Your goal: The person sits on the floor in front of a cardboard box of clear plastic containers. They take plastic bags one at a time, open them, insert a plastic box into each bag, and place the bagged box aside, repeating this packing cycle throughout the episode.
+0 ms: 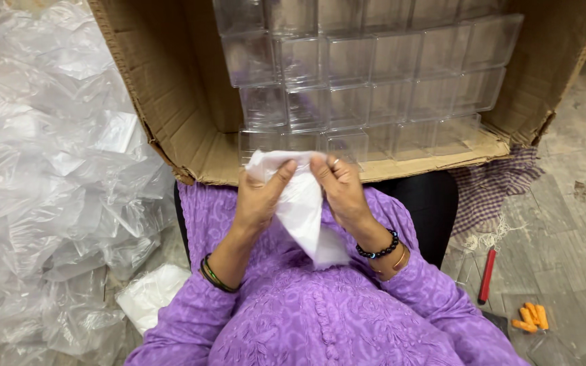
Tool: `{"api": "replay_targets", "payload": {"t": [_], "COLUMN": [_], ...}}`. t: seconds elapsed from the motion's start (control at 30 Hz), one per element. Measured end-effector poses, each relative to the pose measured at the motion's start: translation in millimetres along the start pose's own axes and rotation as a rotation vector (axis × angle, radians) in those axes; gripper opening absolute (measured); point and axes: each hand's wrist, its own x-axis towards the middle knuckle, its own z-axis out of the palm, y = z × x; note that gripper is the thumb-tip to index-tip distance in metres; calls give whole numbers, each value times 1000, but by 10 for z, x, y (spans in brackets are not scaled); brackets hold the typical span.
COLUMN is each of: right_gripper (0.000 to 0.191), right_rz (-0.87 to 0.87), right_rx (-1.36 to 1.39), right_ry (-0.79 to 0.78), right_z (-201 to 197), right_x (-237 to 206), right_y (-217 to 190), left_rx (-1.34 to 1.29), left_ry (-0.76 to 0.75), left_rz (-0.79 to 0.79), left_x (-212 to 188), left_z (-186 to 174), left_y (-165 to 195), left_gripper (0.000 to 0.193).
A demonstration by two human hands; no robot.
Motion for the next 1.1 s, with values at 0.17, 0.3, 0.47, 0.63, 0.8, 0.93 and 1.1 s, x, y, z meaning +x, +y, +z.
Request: {"api": "replay_targets", "payload": {"t": [0.17,0.3,0.47,0.63,0.8,0.93,1.1], "right_gripper": [23,13,14,23,9,10,12], "right_rz": [-306,-162,-184,101,-109,-89,-92], "right_rx": [-472,-444,-266,-127,-214,-302,-138], "right_ry": [-74,17,46,1,-9,14,-9], "right_z": [-182,-280,-242,-190,-185,-201,-225], "right_x": [1,42,-15,-54,-30,-72,-78], "right_y": [51,111,206,78,55,189,303], "left_rx": [-16,24,-203,-14,-34,19,-232], "left_ry": [92,56,47,83,21,62,-54], "left_rz": [-45,-68,-165,6,-128,-73,-12], "left_x": [-60,-69,-79,-96,-98,-112,-88], "left_z": [5,-46,-22,10,-58,-65,-29], "left_y": [-119,-177,-152,-74,-56,-105,-139], "left_gripper": [20,14,20,22,20,18,29]}}
